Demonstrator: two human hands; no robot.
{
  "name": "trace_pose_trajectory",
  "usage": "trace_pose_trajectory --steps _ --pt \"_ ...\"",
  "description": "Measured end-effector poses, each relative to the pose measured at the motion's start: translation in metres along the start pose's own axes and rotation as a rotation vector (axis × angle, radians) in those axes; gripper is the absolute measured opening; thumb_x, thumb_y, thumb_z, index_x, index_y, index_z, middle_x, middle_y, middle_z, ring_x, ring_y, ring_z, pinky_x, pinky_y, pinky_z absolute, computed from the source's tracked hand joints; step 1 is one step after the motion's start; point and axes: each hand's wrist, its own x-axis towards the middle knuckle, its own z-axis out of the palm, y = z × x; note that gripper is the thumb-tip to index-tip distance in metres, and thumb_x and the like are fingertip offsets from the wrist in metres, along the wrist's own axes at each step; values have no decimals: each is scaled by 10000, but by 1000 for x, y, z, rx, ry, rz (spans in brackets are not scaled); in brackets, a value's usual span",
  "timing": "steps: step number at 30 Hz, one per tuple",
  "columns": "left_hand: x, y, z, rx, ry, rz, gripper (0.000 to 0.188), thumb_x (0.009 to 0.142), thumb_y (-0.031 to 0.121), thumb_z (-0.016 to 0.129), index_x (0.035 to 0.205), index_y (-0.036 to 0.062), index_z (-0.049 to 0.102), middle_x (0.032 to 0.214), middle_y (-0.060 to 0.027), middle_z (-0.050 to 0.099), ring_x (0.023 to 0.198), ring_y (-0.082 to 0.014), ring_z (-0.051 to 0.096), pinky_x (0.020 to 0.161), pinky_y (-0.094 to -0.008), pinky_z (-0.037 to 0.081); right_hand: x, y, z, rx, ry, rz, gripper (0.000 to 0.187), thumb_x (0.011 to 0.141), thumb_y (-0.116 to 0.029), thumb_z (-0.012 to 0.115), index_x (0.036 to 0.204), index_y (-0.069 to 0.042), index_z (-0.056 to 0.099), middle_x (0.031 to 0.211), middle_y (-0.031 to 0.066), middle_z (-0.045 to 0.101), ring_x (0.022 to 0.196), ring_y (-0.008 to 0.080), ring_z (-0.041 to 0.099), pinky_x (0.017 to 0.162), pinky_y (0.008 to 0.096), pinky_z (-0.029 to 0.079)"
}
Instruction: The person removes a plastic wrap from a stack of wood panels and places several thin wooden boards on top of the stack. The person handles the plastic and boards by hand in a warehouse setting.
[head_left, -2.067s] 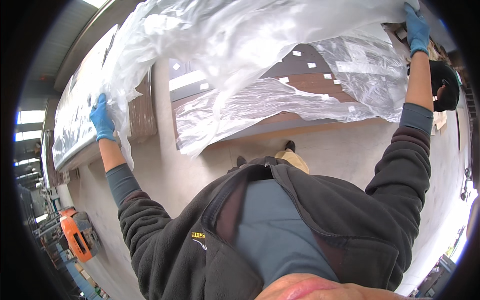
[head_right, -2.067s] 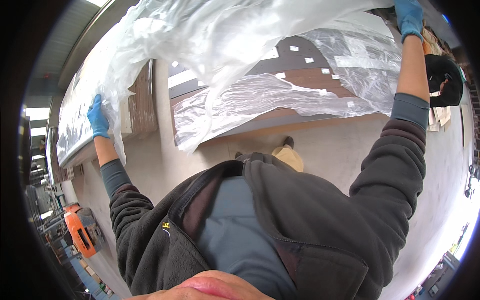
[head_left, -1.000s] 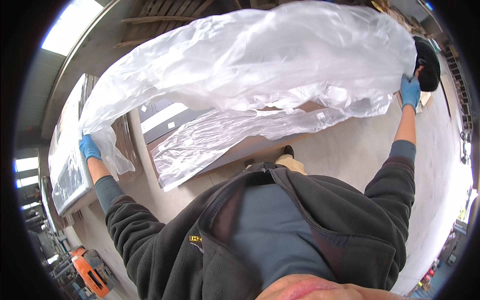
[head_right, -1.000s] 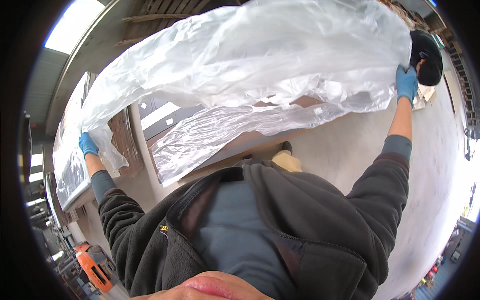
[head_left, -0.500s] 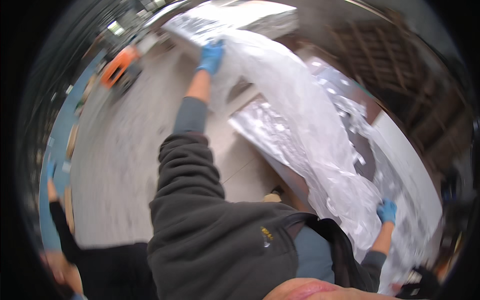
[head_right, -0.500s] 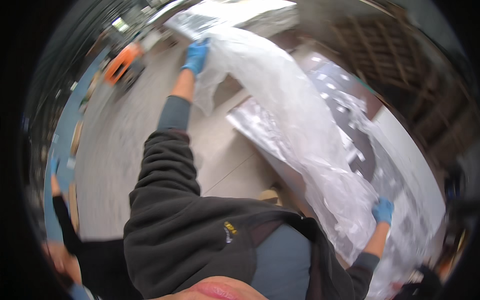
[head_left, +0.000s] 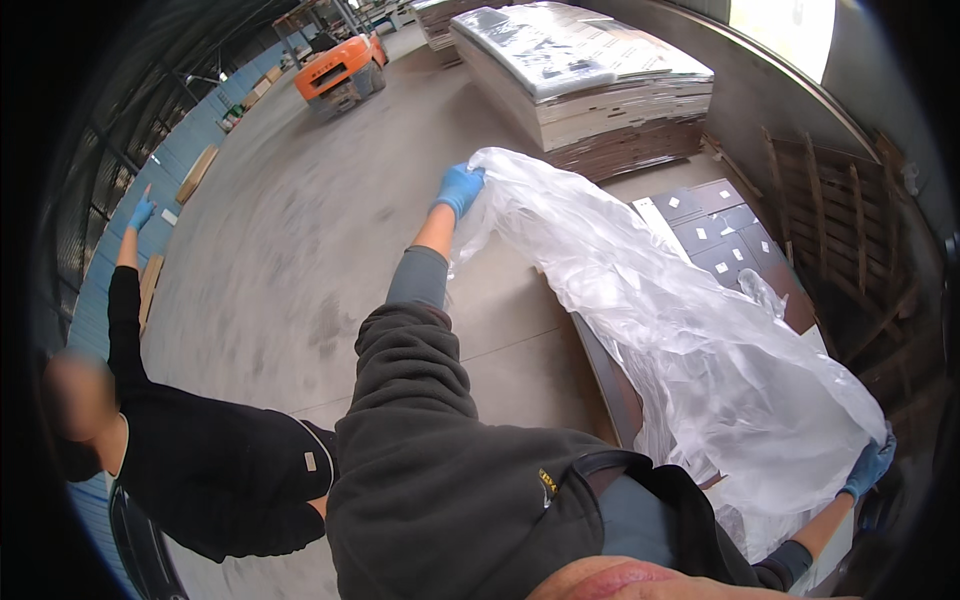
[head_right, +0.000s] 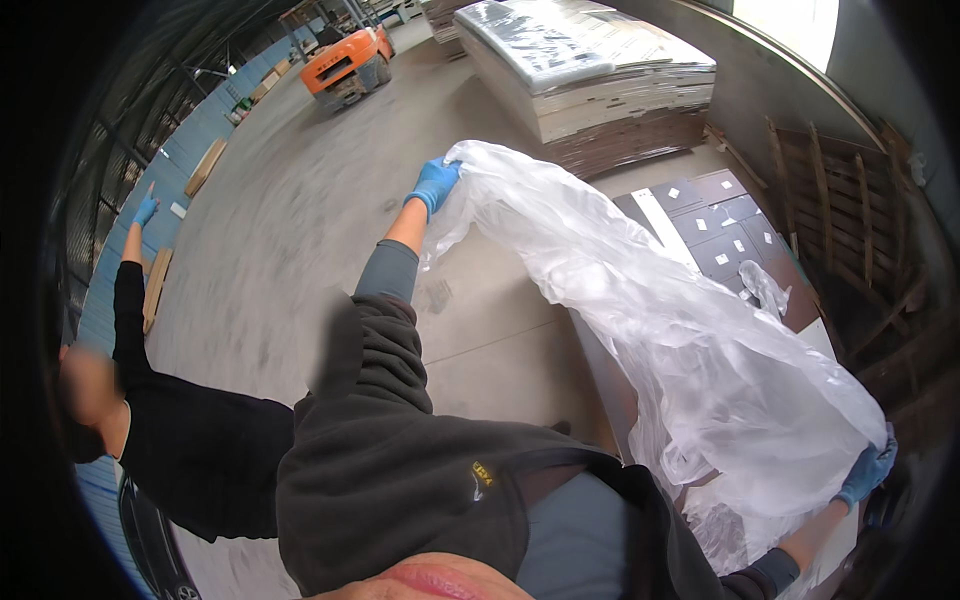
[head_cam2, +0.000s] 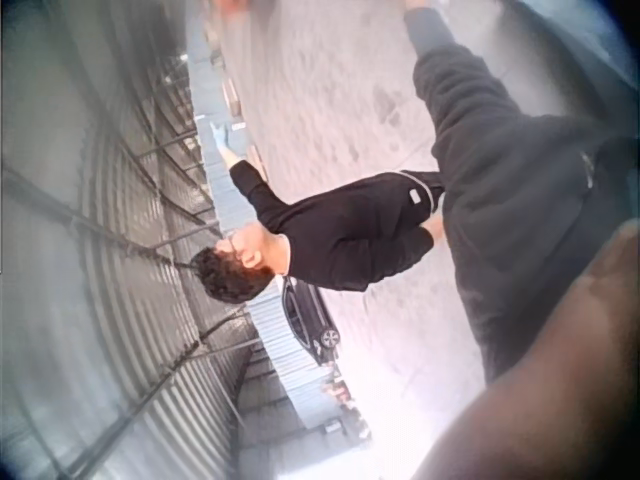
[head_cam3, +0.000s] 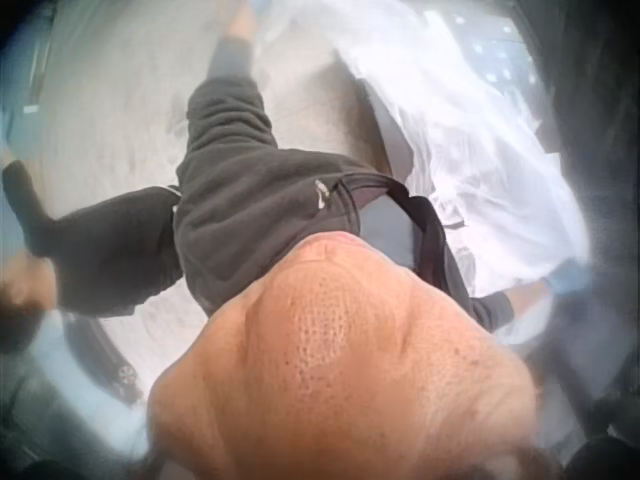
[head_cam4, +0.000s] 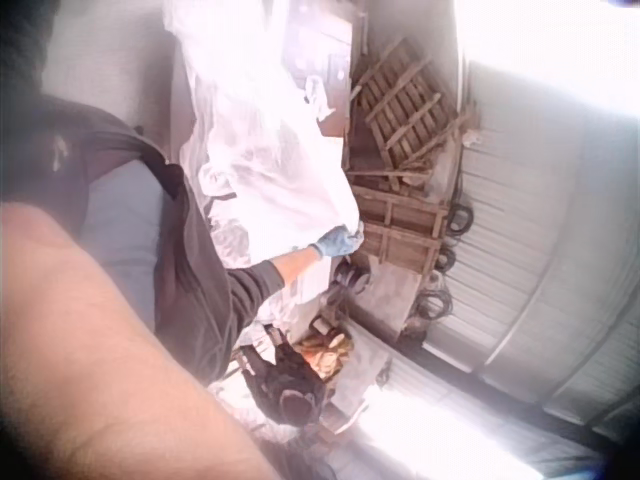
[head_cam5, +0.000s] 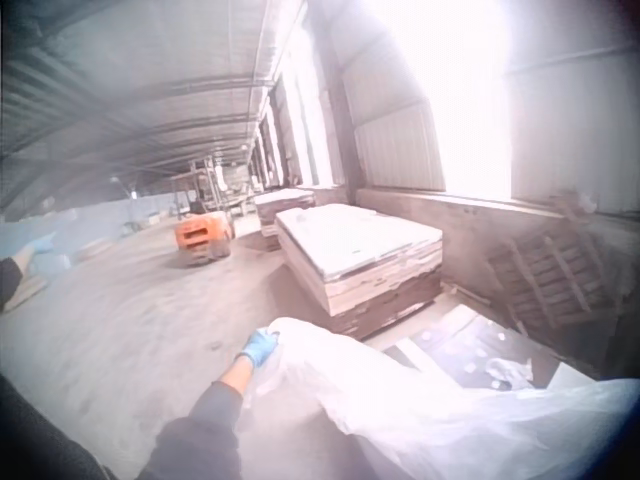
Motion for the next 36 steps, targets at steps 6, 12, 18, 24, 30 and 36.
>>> trace_pose_trajectory --steps 6,12,18,24,30,36 --pt "-1 -54 -36 33 -116 -105 417 952 356 586 1207 49 706 1161 -208 720 1075 -360 690 915 -422 516 6 -83 21 226 71 -21 530 854 9 419 1337 -9 637 1364 115 649 1245 245 588 1104 340 414" --pt "-9 -82 -66 113 -144 -147 409 914 317 600 1196 44 712 1160 -212 722 1088 -359 690 936 -422 516 -4 -132 33 339 53 -15 571 819 6 399 1341 0 631 1371 116 641 1251 245 577 1123 339 392" --pt "-37 -96 -91 145 -84 -182 408 893 317 607 1182 52 718 1173 -216 716 1098 -367 686 939 -425 518 7 -158 35 431 -19 -106 610 785 7 403 1352 -9 625 1391 124 623 1253 261 573 1126 356 393" --pt "-60 -129 -99 166 -65 -225 427 874 337 641 1176 46 718 1142 -216 724 1050 -356 700 907 -428 526 21 -173 41 616 -128 -133 558 845 31 432 1371 -17 612 1385 115 622 1228 257 587 1099 360 436" --pt "-97 -146 -101 237 -69 -264 437 857 347 662 1145 23 719 1080 -223 736 987 -350 715 867 -426 533 27 -182 48 682 -169 -119 514 885 53 465 1375 -22 606 1377 112 627 1189 235 614 1045 339 490" --pt "-121 -144 -108 305 -93 -362 421 856 294 618 1188 53 711 1217 -226 693 1145 -391 659 973 -440 512 42 -187 56 655 -164 -183 548 862 80 408 1372 11 592 1375 117 624 1218 234 597 1084 355 463"
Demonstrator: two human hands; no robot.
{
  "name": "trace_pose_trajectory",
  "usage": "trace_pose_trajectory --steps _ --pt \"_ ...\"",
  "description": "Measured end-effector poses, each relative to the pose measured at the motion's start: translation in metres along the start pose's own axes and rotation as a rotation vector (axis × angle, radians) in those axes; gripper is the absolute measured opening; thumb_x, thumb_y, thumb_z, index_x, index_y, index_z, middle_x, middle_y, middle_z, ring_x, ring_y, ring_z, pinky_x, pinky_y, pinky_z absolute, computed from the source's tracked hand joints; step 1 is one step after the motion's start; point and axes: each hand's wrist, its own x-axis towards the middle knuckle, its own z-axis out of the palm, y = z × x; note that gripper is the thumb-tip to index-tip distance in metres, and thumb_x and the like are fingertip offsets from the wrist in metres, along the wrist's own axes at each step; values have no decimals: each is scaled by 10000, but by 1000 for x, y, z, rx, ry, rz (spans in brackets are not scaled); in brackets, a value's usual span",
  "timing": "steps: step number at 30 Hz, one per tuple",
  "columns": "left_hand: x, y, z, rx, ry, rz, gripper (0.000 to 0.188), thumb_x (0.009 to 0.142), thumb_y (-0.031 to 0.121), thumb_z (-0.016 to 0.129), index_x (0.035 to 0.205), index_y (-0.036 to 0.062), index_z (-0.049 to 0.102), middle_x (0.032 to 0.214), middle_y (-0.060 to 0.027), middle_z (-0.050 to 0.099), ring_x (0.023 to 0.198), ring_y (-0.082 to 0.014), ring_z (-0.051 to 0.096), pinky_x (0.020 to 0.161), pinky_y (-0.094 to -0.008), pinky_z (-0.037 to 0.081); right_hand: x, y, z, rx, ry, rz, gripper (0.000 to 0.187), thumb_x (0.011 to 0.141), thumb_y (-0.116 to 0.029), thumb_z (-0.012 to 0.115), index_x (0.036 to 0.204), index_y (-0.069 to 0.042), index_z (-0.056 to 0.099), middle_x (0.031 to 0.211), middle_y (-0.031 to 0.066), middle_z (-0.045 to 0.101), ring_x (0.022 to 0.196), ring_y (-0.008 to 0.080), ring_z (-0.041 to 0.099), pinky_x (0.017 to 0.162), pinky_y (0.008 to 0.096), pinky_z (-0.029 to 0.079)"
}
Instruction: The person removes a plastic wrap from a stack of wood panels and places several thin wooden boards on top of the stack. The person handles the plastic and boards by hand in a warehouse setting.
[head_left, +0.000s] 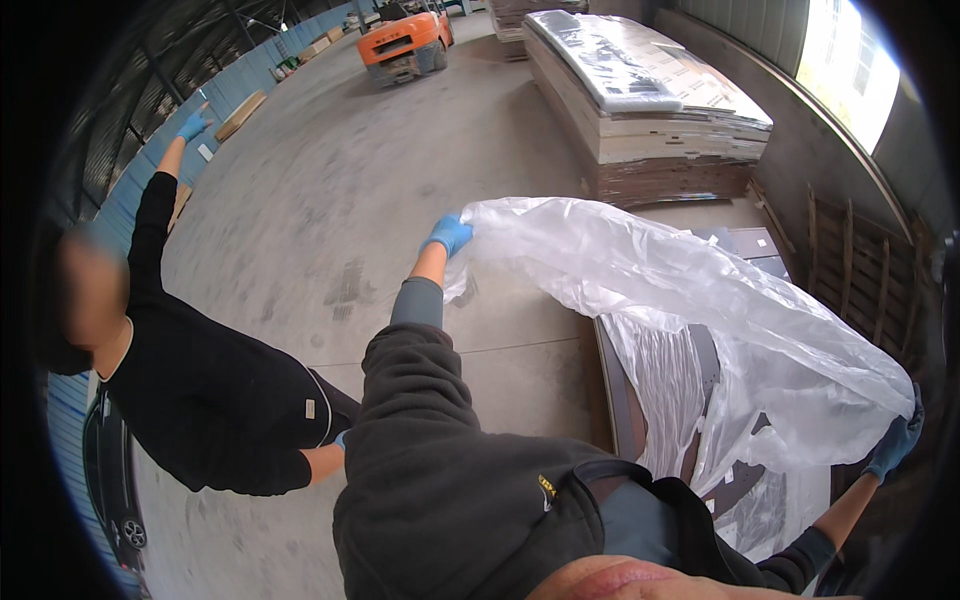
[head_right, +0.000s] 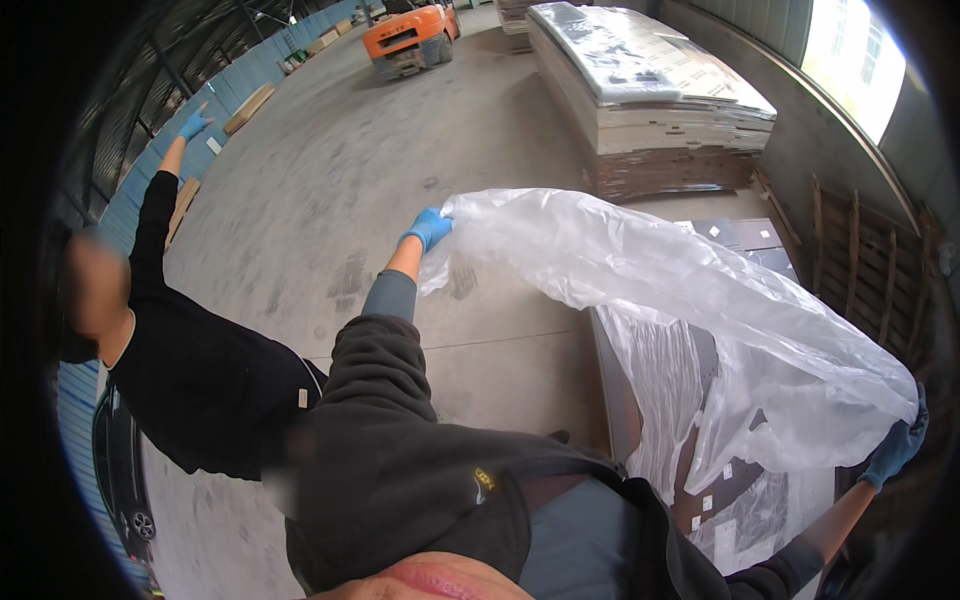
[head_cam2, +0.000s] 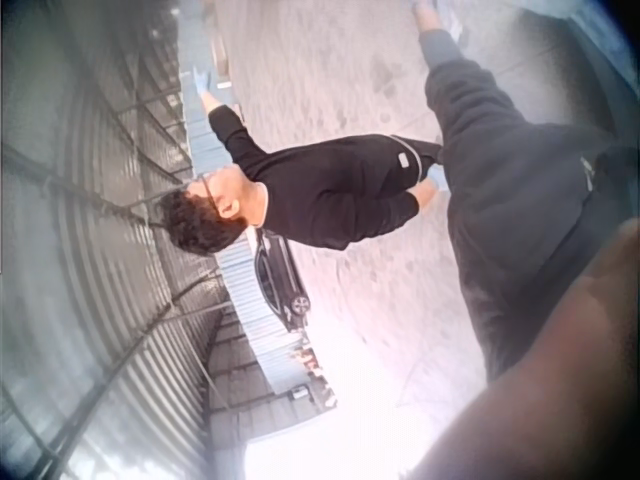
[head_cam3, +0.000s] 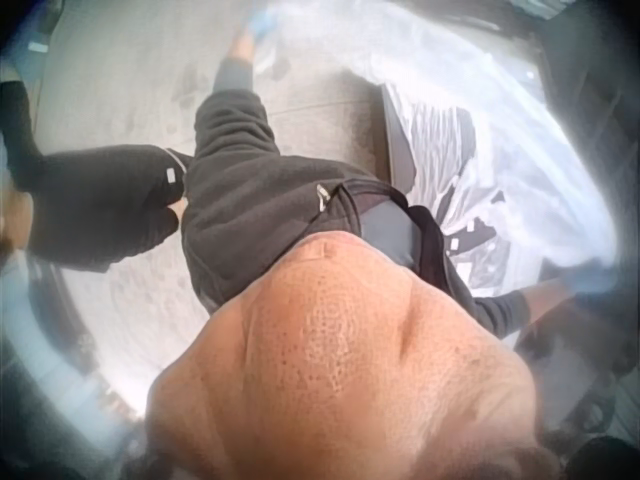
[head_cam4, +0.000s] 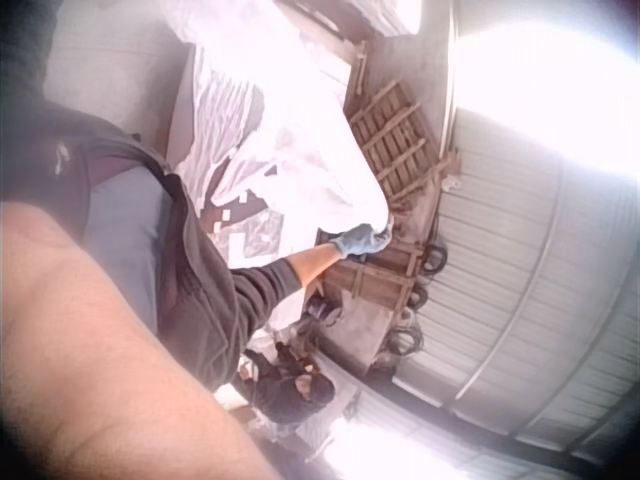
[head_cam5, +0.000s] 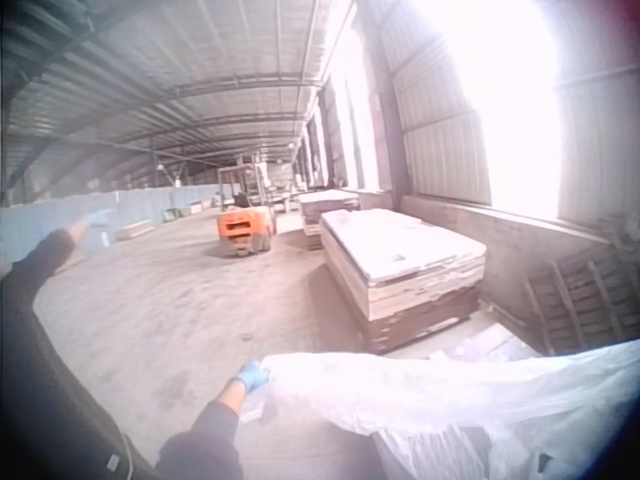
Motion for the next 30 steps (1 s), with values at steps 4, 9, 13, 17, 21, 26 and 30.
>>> trace_pose_trajectory --steps 4,9,13,17,21,26,30 --pt "-1 -13 0 3 -16 -47 445 848 308 627 1211 62 705 1246 -231 679 1176 -388 644 993 -442 505 10 1 3 41 -36 -1 505 898 61 432 1374 11 592 1378 110 626 1208 215 602 1080 346 464" --pt "0 -36 8 5 0 -107 463 846 327 623 1218 64 703 1274 -240 661 1216 -396 620 1015 -445 498 14 -1 6 8 -35 -47 470 927 34 457 1375 6 597 1373 103 631 1191 201 609 1068 333 470" --pt "-6 -48 15 7 -19 -106 468 844 331 614 1219 65 704 1278 -240 659 1223 -405 614 1021 -448 495 12 -2 6 -5 -33 -40 454 945 18 458 1376 1 601 1364 98 636 1182 200 613 1060 333 472" --pt "-15 -52 20 -4 -17 -135 459 839 312 610 1215 67 707 1260 -237 669 1215 -398 620 1017 -447 495 10 -2 8 -35 -25 -43 459 944 23 451 1378 -1 601 1363 101 635 1183 200 612 1058 335 472" --pt "-20 -55 23 -27 -36 -121 457 837 303 607 1216 68 707 1267 -233 667 1218 -391 621 1016 -443 494 12 -1 10 -24 -40 -57 535 875 84 421 1378 21 592 1402 113 612 1212 201 593 1081 331 452" --pt "-19 -57 24 -36 -41 -132 461 840 300 605 1230 76 704 1298 -229 653 1231 -388 614 1023 -441 492 18 2 11 13 -51 -56 559 849 99 414 1374 29 593 1398 118 613 1221 204 587 1091 336 443" --pt "-17 -56 22 -10 -40 -155 464 842 298 602 1243 85 700 1310 -222 648 1242 -387 607 1033 -442 489 22 1 12 -3 -72 -69 523 881 65 441 1380 21 590 1393 120 615 1202 203 602 1066 332 465"
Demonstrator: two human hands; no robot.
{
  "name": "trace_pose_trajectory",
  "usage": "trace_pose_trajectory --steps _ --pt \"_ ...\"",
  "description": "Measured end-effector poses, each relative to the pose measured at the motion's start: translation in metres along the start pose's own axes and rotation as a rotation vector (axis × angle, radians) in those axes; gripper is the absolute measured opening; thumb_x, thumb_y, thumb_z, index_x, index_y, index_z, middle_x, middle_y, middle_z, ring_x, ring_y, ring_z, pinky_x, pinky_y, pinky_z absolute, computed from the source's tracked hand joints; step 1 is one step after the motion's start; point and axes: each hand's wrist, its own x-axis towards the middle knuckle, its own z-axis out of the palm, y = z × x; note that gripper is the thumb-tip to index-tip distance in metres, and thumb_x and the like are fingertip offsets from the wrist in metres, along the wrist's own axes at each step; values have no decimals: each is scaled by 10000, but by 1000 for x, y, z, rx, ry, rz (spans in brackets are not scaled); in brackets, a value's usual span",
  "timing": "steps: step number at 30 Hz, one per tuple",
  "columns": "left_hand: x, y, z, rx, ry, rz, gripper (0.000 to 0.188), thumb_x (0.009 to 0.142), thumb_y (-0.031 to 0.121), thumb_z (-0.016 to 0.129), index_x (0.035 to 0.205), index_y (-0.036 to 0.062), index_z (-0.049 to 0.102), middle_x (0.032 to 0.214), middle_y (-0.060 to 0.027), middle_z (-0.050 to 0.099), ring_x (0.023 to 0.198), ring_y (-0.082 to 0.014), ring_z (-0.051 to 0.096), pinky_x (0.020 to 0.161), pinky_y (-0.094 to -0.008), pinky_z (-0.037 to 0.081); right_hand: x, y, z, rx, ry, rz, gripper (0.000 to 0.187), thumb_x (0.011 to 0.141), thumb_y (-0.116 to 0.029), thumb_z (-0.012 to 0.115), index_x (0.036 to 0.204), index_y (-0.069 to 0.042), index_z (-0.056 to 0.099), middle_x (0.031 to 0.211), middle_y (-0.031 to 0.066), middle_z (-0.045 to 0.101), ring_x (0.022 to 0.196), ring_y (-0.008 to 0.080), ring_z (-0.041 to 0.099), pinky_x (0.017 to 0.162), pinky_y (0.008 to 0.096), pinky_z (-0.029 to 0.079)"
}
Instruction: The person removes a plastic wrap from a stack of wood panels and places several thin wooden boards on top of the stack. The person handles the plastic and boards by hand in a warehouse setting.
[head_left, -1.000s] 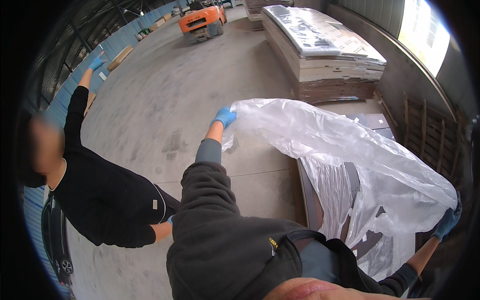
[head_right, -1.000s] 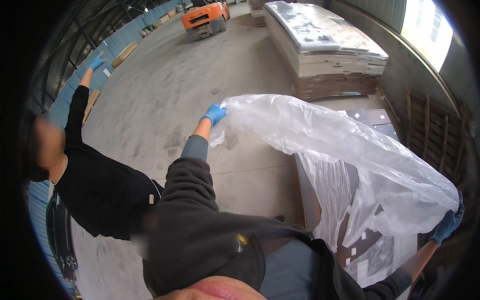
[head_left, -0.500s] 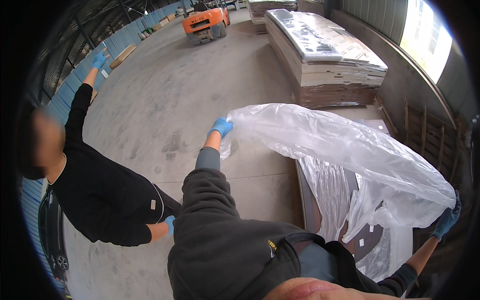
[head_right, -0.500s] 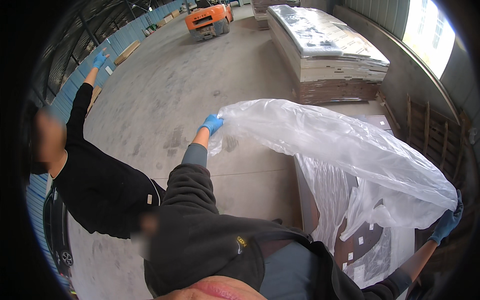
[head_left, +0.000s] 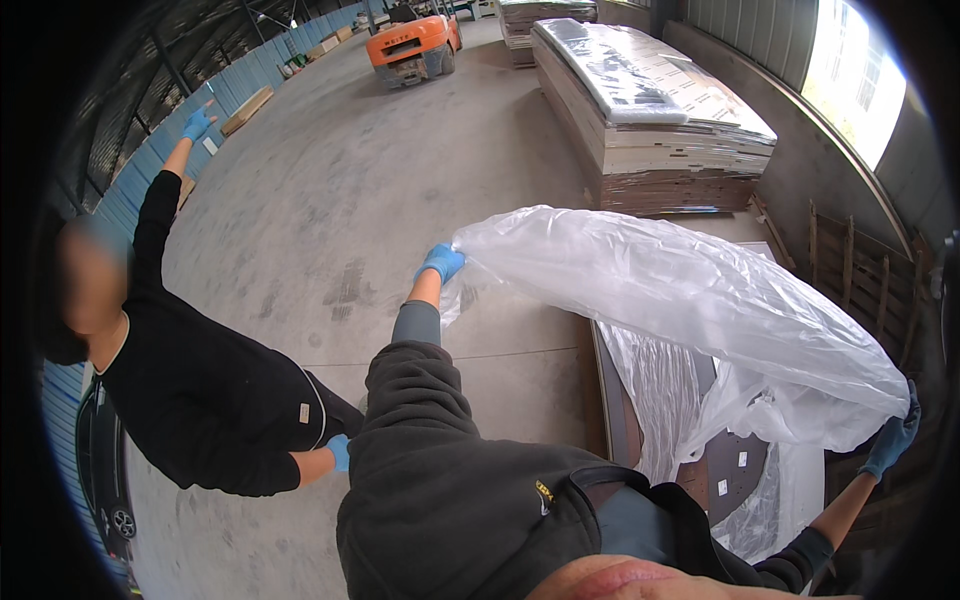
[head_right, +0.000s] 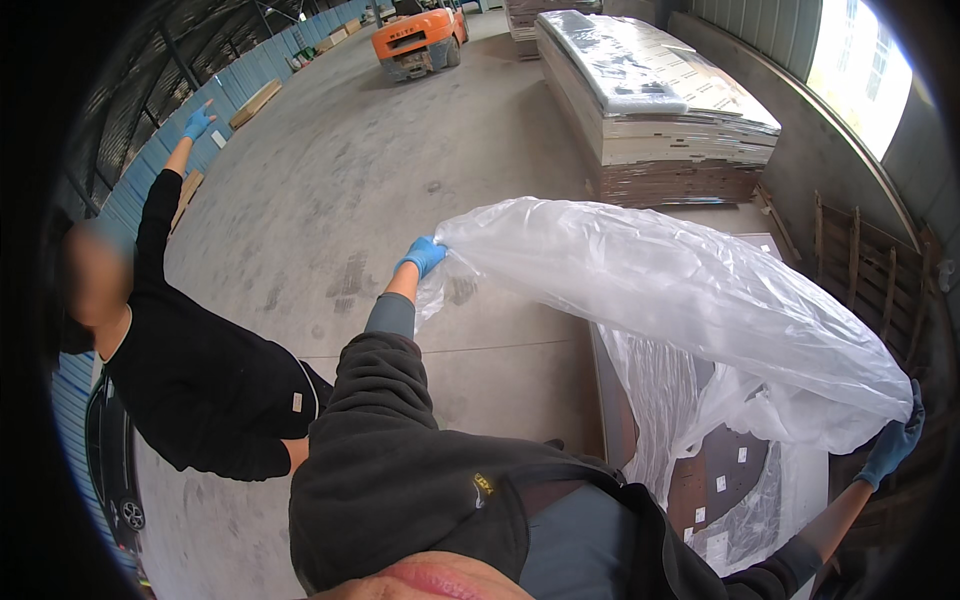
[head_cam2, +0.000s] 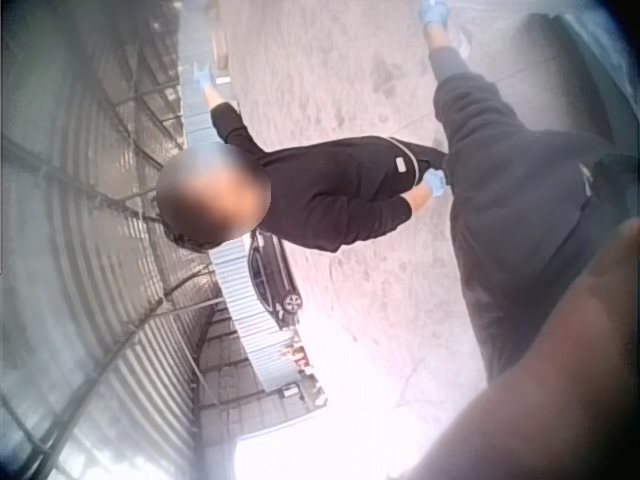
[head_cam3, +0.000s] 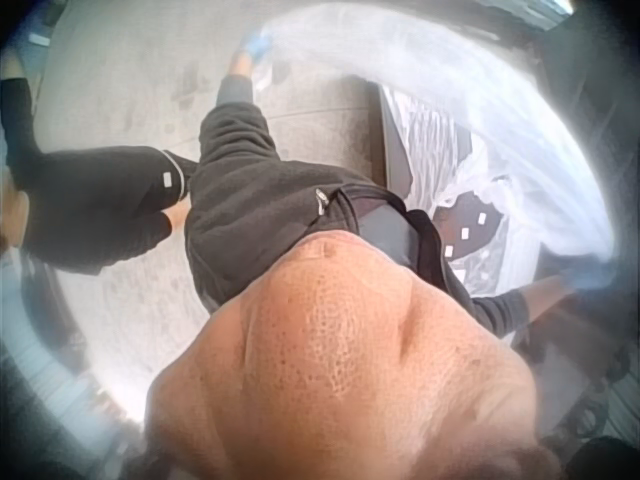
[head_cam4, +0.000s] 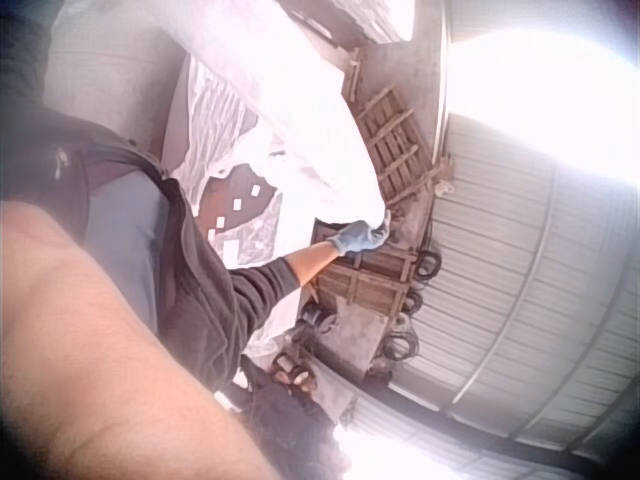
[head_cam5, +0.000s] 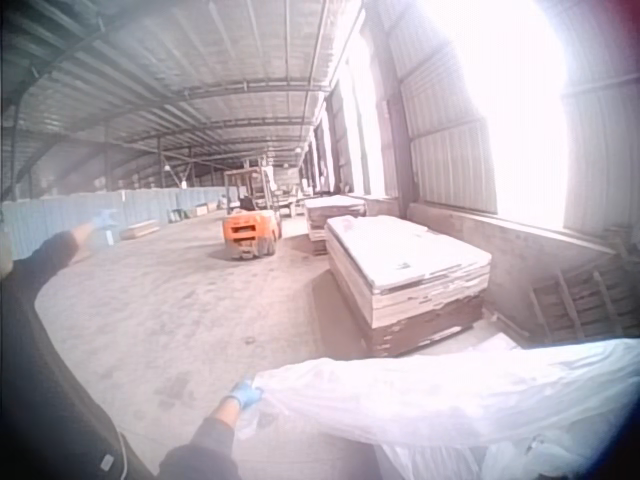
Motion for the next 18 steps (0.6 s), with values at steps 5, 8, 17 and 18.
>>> trace_pose_trajectory --steps 5,8,17,18 --pt "-1 4 -3 -6 14 -9 464 847 302 595 1254 104 697 1314 -210 648 1248 -388 603 1039 -443 488 1 -4 5 -18 10 7 536 875 86 421 1379 26 590 1399 112 614 1211 201 595 1083 328 447" --pt "-1 7 -5 2 20 -7 462 851 308 589 1255 112 698 1306 -208 653 1244 -386 607 1038 -444 490 2 -5 8 -16 15 11 538 873 94 417 1378 26 591 1402 110 614 1213 201 593 1090 327 440" --pt "1 4 0 -32 50 -11 460 864 342 591 1234 95 705 1285 -224 658 1227 -387 617 1026 -450 494 8 1 6 -16 -2 -15 531 871 94 428 1372 35 591 1397 121 614 1209 201 595 1072 325 455" --pt "0 2 1 -44 61 2 459 867 347 592 1228 89 707 1276 -227 662 1220 -389 621 1019 -451 496 8 2 6 -13 -5 -18 530 871 93 428 1372 36 591 1398 123 614 1209 202 595 1071 325 457"
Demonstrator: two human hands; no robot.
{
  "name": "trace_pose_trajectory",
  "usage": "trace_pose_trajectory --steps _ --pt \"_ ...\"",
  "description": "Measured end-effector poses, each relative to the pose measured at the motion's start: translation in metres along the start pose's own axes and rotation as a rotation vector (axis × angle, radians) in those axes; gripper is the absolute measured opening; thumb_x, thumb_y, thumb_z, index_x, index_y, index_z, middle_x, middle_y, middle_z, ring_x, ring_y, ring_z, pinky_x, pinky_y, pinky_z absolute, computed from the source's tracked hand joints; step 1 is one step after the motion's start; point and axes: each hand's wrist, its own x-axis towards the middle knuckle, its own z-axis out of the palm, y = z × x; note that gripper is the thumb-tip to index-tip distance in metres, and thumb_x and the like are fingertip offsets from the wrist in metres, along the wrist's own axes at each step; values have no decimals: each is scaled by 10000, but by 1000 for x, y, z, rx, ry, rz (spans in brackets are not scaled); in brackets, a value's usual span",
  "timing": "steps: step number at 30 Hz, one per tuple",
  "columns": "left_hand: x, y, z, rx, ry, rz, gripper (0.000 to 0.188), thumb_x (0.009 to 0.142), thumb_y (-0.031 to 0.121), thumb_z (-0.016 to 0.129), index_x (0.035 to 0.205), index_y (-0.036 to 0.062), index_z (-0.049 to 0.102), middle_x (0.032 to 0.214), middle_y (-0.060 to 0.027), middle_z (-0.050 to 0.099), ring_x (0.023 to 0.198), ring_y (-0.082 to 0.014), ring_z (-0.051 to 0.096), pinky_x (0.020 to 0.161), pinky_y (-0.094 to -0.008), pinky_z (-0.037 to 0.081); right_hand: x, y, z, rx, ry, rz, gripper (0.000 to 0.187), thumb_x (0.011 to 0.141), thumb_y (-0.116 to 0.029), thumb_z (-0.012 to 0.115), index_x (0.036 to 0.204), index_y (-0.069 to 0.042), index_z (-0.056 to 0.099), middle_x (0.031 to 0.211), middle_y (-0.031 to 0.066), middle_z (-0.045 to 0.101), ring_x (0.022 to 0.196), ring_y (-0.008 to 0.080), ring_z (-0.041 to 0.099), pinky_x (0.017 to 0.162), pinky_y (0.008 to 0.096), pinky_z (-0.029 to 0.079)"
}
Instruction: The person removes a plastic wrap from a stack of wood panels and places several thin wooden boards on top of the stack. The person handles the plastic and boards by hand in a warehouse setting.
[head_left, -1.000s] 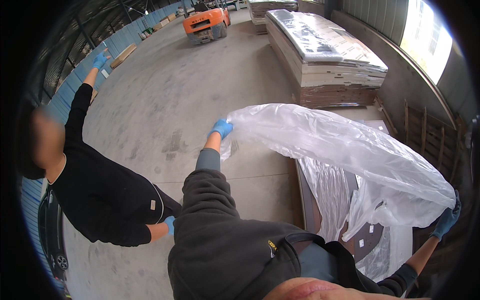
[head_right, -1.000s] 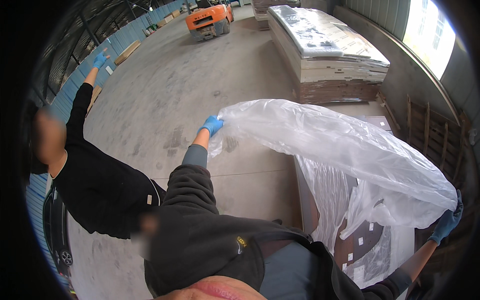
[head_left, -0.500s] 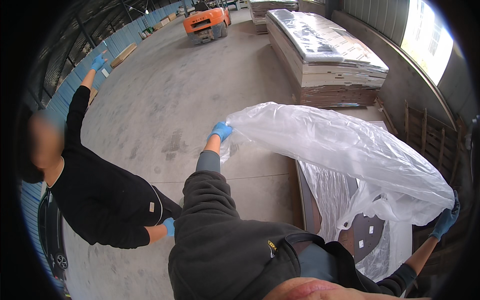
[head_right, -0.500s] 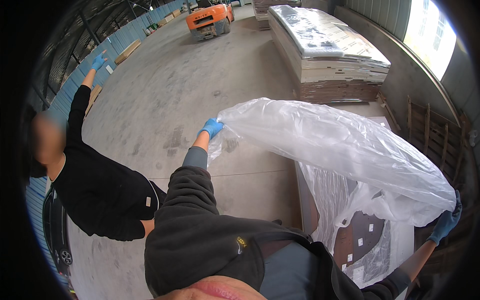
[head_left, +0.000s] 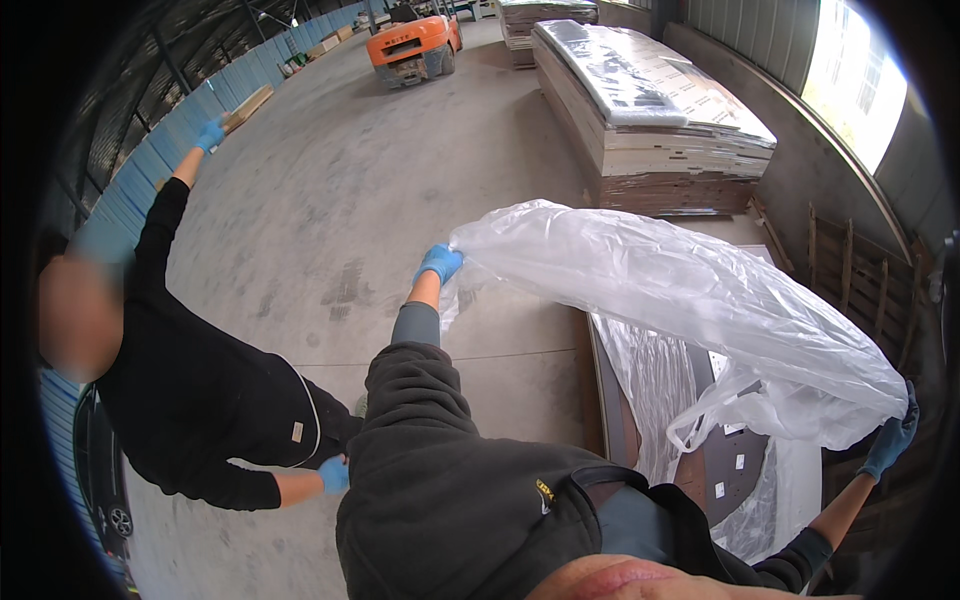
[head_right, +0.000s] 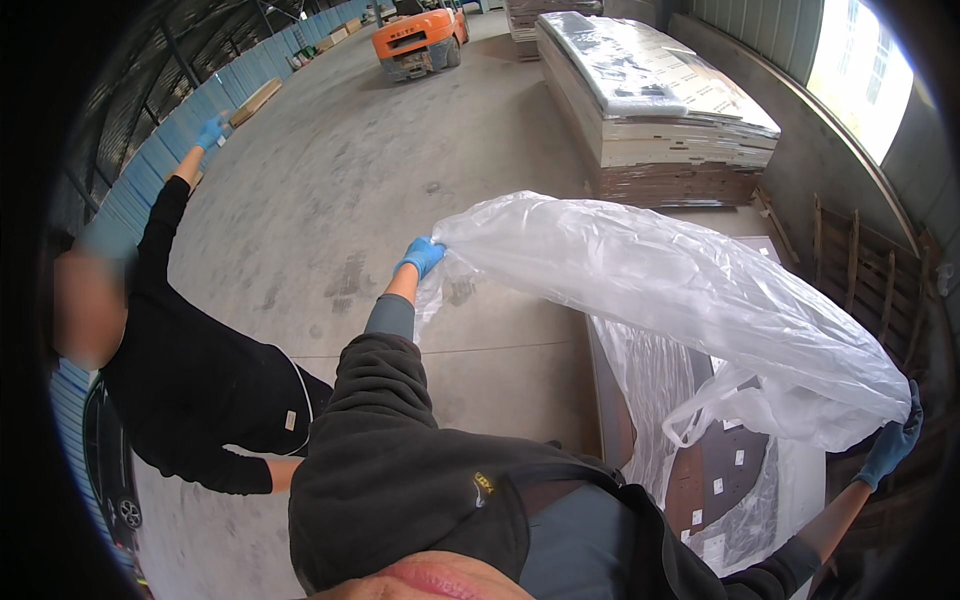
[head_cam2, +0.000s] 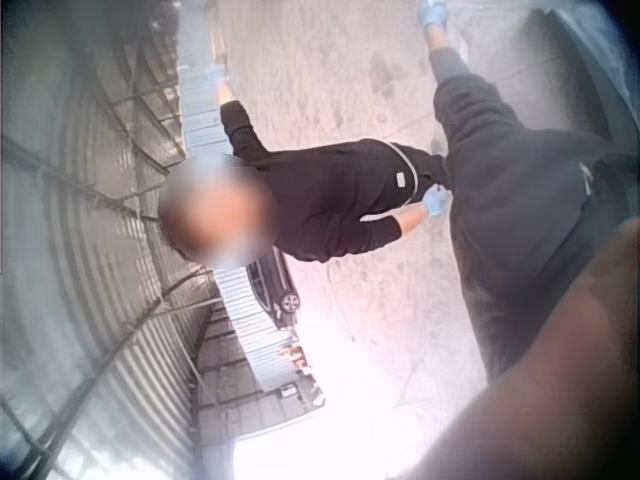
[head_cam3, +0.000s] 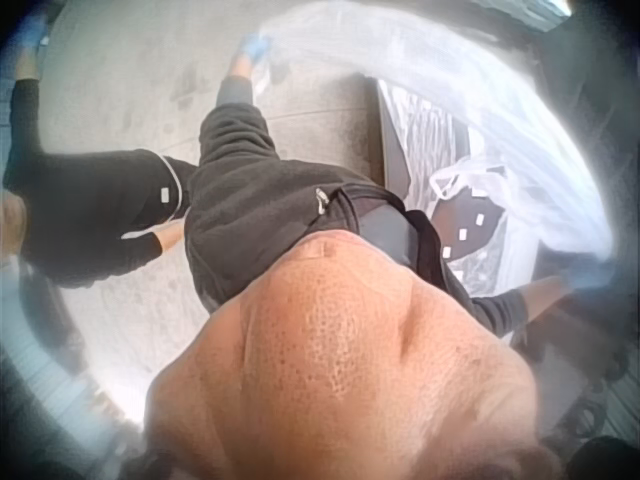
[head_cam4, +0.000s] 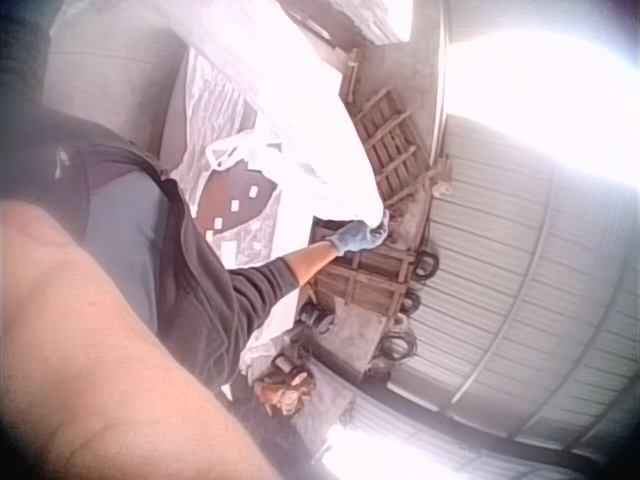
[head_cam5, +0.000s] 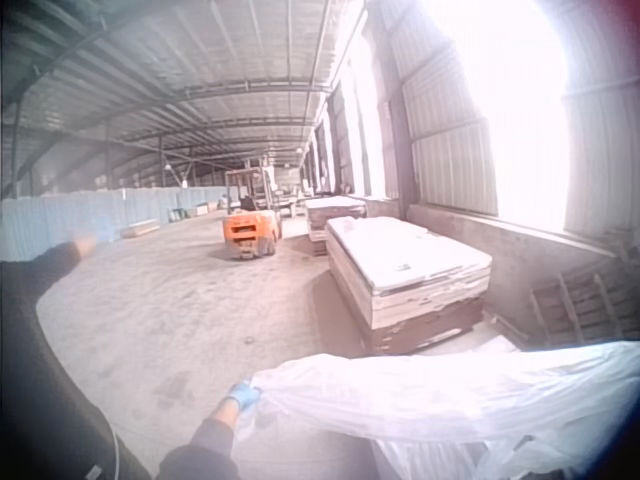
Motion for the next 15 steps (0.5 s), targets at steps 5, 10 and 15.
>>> trace_pose_trajectory --steps 5,10,15 --pt "-4 -5 2 -59 31 14 456 876 370 602 1201 71 716 1223 -232 686 1166 -395 651 974 -459 508 0 1 1 76 -11 7 555 849 97 419 1376 42 584 1403 126 611 1219 207 595 1070 326 460" --pt "-13 -11 6 -169 80 -42 461 892 392 605 1175 48 720 1157 -226 716 1094 -372 688 918 -444 520 1 -2 3 80 -21 5 600 807 95 397 1377 46 581 1412 131 606 1226 211 592 1071 329 461" --pt "-3 -27 9 -338 139 -87 485 891 426 642 1138 15 716 1062 -240 729 1013 -345 703 886 -416 529 2 -15 10 84 -31 4 636 771 87 383 1372 46 585 1419 135 601 1238 216 588 1072 331 462"
